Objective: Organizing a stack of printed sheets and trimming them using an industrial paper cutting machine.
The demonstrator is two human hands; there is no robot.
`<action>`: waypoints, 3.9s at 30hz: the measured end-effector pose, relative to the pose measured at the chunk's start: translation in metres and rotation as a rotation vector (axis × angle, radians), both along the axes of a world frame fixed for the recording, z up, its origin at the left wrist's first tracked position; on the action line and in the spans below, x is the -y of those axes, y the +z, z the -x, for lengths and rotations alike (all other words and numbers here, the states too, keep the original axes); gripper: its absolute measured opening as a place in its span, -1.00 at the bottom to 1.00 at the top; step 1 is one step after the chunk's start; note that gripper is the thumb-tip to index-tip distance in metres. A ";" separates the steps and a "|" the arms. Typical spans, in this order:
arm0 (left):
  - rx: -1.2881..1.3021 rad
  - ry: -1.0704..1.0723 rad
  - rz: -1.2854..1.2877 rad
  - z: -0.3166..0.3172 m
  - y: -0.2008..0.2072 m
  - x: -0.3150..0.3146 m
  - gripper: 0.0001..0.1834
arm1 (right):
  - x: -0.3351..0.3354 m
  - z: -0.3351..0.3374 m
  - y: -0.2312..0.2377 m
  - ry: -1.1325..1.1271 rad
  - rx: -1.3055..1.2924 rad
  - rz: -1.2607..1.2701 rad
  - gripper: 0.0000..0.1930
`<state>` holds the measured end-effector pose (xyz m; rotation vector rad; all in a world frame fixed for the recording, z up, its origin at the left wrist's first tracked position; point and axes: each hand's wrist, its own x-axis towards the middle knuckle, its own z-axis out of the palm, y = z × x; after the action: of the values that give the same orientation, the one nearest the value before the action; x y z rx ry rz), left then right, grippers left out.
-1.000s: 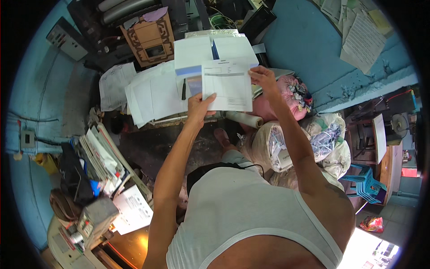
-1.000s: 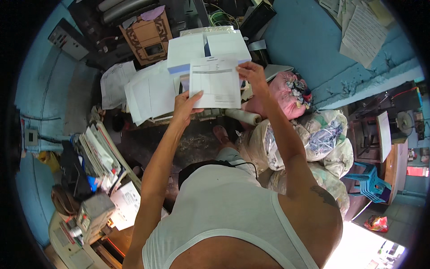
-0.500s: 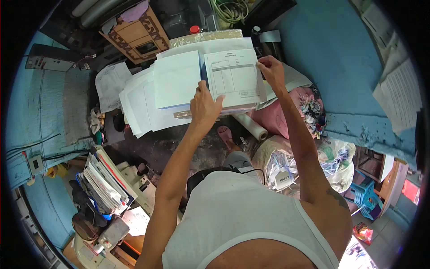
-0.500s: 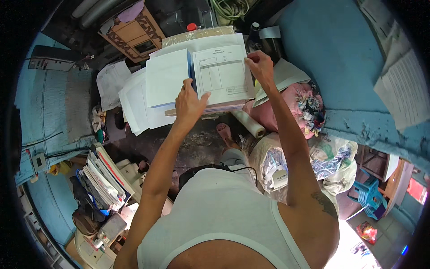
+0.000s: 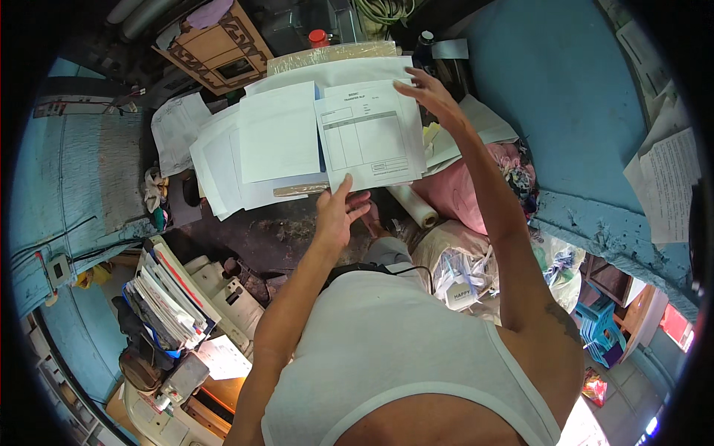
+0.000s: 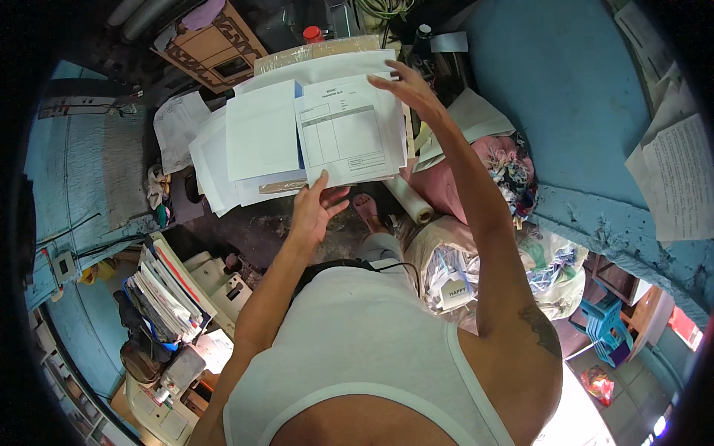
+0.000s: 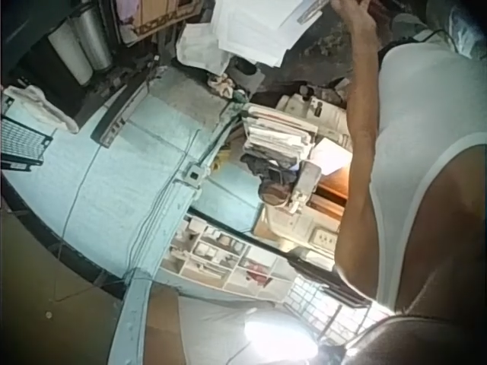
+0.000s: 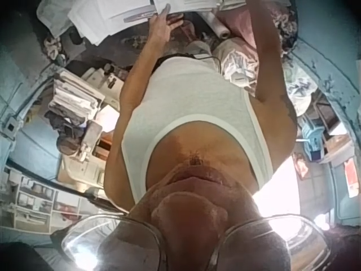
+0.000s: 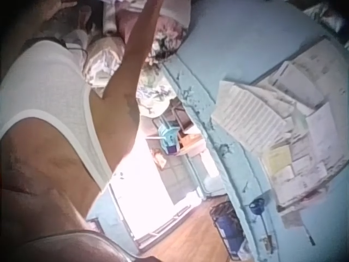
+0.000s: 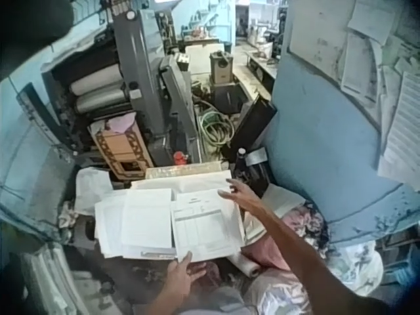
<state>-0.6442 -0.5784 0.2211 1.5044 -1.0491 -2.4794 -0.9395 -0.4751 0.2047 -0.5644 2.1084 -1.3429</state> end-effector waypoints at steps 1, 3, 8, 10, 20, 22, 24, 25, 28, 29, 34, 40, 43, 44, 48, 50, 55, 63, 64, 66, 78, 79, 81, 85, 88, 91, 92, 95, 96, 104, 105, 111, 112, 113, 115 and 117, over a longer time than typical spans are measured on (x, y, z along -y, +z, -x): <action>-0.073 0.005 -0.045 0.002 -0.003 0.002 -0.45 | 0.010 0.005 0.010 0.078 -0.096 -0.104 -0.09; -0.071 0.032 -0.031 0.006 -0.010 0.002 -0.51 | 0.020 0.012 0.016 0.153 -0.076 -0.166 -0.12; -0.017 0.108 -0.003 0.008 -0.008 -0.009 -0.61 | 0.010 0.016 0.014 0.253 -0.106 -0.198 -0.28; -0.044 0.129 -0.021 0.006 -0.014 -0.013 -0.59 | -0.002 0.015 0.012 0.236 -0.035 -0.232 -0.27; -0.003 0.157 -0.019 0.005 -0.020 -0.033 -0.57 | -0.045 -0.045 0.035 0.110 0.232 -0.105 -0.46; -0.084 0.140 -0.039 0.011 -0.012 -0.040 -0.51 | -0.074 -0.041 0.017 0.101 0.204 -0.098 -0.49; -0.158 0.154 -0.039 0.004 -0.010 -0.041 -0.45 | -0.081 -0.054 0.020 0.124 0.184 -0.077 -0.53; -0.189 0.143 -0.015 -0.008 -0.012 -0.039 -0.45 | -0.076 -0.078 0.039 0.048 0.199 0.036 -0.55; -0.215 0.087 -0.056 -0.028 -0.007 -0.045 -0.44 | -0.089 -0.107 0.069 -0.043 0.235 0.107 -0.58; -0.211 0.027 -0.113 -0.034 -0.001 -0.049 -0.44 | -0.097 -0.112 0.079 -0.071 0.251 0.078 -0.58; -0.375 0.039 0.083 -0.076 0.027 -0.064 -0.53 | -0.104 -0.153 0.123 0.033 0.202 0.131 -0.58; -0.410 0.375 0.163 -0.191 0.075 -0.086 -0.53 | -0.081 -0.256 0.167 0.189 0.164 0.196 -0.54; -0.444 0.599 0.145 -0.282 0.085 -0.109 -0.50 | -0.068 -0.332 0.177 0.384 0.195 0.224 -0.50; -0.483 0.679 0.181 -0.314 0.085 -0.120 -0.50 | -0.064 -0.364 0.178 0.414 0.269 0.287 -0.51; -0.419 1.007 0.360 -0.435 0.098 -0.221 -0.51 | -0.091 -0.470 0.167 0.749 0.471 0.233 -0.45; -0.314 1.173 0.388 -0.509 0.093 -0.240 -0.51 | -0.067 -0.555 0.145 0.816 0.493 0.140 -0.52; 0.009 1.549 0.393 -0.681 0.066 -0.303 -0.49 | -0.033 -0.777 0.099 1.207 0.792 -0.141 -0.54; 0.083 1.880 0.271 -0.911 0.001 -0.351 -0.48 | -0.030 -1.072 0.010 1.679 0.747 -0.281 -0.53; 0.086 1.886 0.261 -0.933 -0.002 -0.345 -0.48 | -0.024 -1.095 0.002 1.673 0.683 -0.296 -0.53; 0.137 1.842 0.284 -0.966 -0.006 -0.344 -0.44 | -0.024 -1.124 -0.009 1.678 0.629 -0.339 -0.53; 1.038 1.671 0.360 -0.976 -0.015 -0.363 0.13 | -0.040 -1.132 -0.009 2.025 -0.404 0.220 -0.09; 1.106 1.480 0.424 -0.969 -0.019 -0.373 0.17 | -0.039 -1.130 -0.012 2.061 -0.338 0.386 -0.06; 1.150 1.282 0.488 -0.956 -0.019 -0.386 0.23 | -0.041 -1.124 -0.012 2.036 -0.350 0.323 -0.03; 1.097 1.203 0.686 -0.940 -0.008 -0.377 0.30 | -0.054 -1.121 -0.016 1.914 -0.510 0.132 0.00; 1.177 1.242 0.649 -0.948 -0.014 -0.378 0.22 | -0.063 -1.128 -0.022 1.816 -0.427 0.171 -0.10; 1.115 1.241 0.686 -0.966 -0.007 -0.378 0.18 | -0.069 -1.131 -0.027 1.751 -0.459 0.247 -0.24; 1.114 1.213 0.692 -0.973 -0.008 -0.380 0.18 | -0.067 -1.135 -0.030 1.739 -0.402 0.273 -0.21; 1.132 1.181 0.698 -0.994 -0.012 -0.378 0.17 | -0.069 -1.154 -0.037 1.695 -0.318 0.356 -0.23; 1.125 1.164 0.723 -1.003 -0.009 -0.377 0.15 | -0.068 -1.160 -0.035 1.677 -0.322 0.347 -0.29; 1.306 1.165 0.944 -1.059 -0.035 -0.377 0.16 | -0.070 -1.225 -0.031 1.674 -0.345 0.352 -0.51; 1.308 1.186 0.950 -1.066 -0.034 -0.374 0.14 | -0.067 -1.232 -0.035 1.674 -0.291 0.423 -0.52; 1.366 1.283 0.983 -1.126 -0.048 -0.382 0.05 | -0.073 -1.289 -0.047 1.699 -0.062 0.539 -0.53; 1.363 1.293 0.923 -1.140 -0.048 -0.381 0.04 | -0.071 -1.304 -0.049 1.695 -0.138 0.524 -0.54; 1.340 1.304 0.854 -1.146 -0.047 -0.377 0.04 | -0.068 -1.311 -0.049 1.687 -0.230 0.493 -0.54; 1.446 1.278 0.855 -1.160 -0.048 -0.367 0.01 | -0.058 -1.337 -0.053 1.694 -0.341 0.558 -0.56; 1.583 1.431 0.636 -1.169 -0.042 -0.362 0.01 | -0.058 -1.363 -0.051 1.719 -0.322 0.652 -0.56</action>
<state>0.5249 -0.2162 0.1794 2.3359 -0.2377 0.1531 0.4233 -0.4175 0.1535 -2.2004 0.5431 -0.7170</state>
